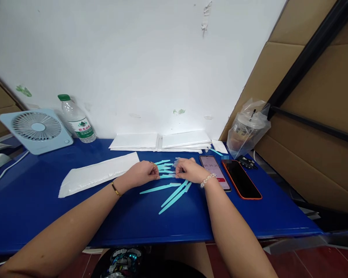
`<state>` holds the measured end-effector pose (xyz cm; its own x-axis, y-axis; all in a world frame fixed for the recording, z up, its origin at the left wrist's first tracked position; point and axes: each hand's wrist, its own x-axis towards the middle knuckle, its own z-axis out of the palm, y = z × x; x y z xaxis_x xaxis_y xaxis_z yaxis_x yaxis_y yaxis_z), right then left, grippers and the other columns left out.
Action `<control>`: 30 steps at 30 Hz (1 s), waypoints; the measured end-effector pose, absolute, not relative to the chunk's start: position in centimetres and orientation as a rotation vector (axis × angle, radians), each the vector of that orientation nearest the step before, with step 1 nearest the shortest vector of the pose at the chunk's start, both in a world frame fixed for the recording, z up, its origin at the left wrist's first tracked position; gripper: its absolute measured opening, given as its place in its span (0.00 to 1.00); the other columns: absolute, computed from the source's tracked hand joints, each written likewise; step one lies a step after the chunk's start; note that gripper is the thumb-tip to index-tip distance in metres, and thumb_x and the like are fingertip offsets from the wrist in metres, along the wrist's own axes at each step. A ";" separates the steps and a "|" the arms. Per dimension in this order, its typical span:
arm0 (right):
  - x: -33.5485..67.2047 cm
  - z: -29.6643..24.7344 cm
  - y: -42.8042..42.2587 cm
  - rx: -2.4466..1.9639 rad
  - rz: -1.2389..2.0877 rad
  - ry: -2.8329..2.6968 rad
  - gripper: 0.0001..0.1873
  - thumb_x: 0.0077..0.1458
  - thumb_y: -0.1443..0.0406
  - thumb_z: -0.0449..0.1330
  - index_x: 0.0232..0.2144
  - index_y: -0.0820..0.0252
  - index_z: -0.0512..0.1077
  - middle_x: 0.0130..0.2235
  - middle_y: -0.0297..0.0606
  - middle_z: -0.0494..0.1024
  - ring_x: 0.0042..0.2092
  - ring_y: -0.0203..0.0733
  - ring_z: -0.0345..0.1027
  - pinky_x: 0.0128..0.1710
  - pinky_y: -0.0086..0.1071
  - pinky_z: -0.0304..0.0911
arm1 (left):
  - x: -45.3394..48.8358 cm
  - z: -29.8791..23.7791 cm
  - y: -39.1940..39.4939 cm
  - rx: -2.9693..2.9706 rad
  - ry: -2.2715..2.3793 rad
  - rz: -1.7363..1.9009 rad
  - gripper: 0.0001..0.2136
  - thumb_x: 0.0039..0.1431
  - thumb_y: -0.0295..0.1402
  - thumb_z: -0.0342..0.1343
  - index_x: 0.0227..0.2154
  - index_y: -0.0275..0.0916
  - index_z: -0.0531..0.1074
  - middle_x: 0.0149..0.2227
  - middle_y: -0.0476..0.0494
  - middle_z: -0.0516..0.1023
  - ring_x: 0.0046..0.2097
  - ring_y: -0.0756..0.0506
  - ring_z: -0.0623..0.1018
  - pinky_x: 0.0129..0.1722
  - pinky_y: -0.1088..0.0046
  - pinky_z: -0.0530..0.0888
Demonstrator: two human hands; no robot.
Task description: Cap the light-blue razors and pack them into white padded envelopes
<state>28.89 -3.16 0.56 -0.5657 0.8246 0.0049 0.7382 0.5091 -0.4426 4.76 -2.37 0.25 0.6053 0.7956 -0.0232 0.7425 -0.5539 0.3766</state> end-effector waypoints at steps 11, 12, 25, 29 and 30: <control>32.0 1.7 -3.5 -1.381 0.925 -2.546 0.12 0.40 0.57 0.65 0.28 0.57 0.76 0.33 0.34 0.69 0.34 0.38 0.63 0.35 0.31 0.59 | 4.9 0.9 -2.9 2.487 1.203 0.369 0.15 0.51 0.47 0.52 0.31 0.41 0.72 0.33 0.48 0.75 0.34 0.48 0.73 0.28 0.75 0.63; 31.9 1.6 -3.5 -1.377 0.939 -2.554 0.12 0.40 0.57 0.65 0.27 0.57 0.76 0.32 0.34 0.69 0.33 0.38 0.63 0.34 0.31 0.59 | 5.2 1.1 -3.3 2.487 1.148 0.362 0.16 0.52 0.49 0.51 0.31 0.41 0.72 0.32 0.48 0.75 0.34 0.48 0.73 0.28 0.75 0.63; 30.6 0.9 -3.0 -1.251 0.777 -2.409 0.10 0.50 0.58 0.59 0.28 0.59 0.72 0.33 0.35 0.67 0.34 0.37 0.63 0.37 0.32 0.59 | 5.9 0.6 -4.2 2.628 1.150 0.307 0.14 0.59 0.39 0.45 0.26 0.40 0.71 0.28 0.47 0.75 0.29 0.48 0.72 0.25 0.74 0.61; 30.1 1.1 -3.0 -1.228 0.743 -2.322 0.10 0.50 0.58 0.58 0.28 0.59 0.72 0.33 0.35 0.67 0.35 0.37 0.63 0.38 0.32 0.59 | 5.6 1.1 -3.9 2.601 1.133 0.386 0.14 0.59 0.42 0.44 0.30 0.41 0.71 0.30 0.49 0.75 0.29 0.49 0.71 0.26 0.75 0.62; 30.0 1.1 -3.0 -1.227 0.736 -2.313 0.10 0.51 0.58 0.58 0.28 0.59 0.72 0.33 0.35 0.67 0.35 0.37 0.63 0.37 0.32 0.59 | 5.6 1.2 -3.8 2.605 1.126 0.381 0.13 0.59 0.42 0.45 0.30 0.42 0.71 0.29 0.50 0.74 0.29 0.49 0.71 0.26 0.75 0.62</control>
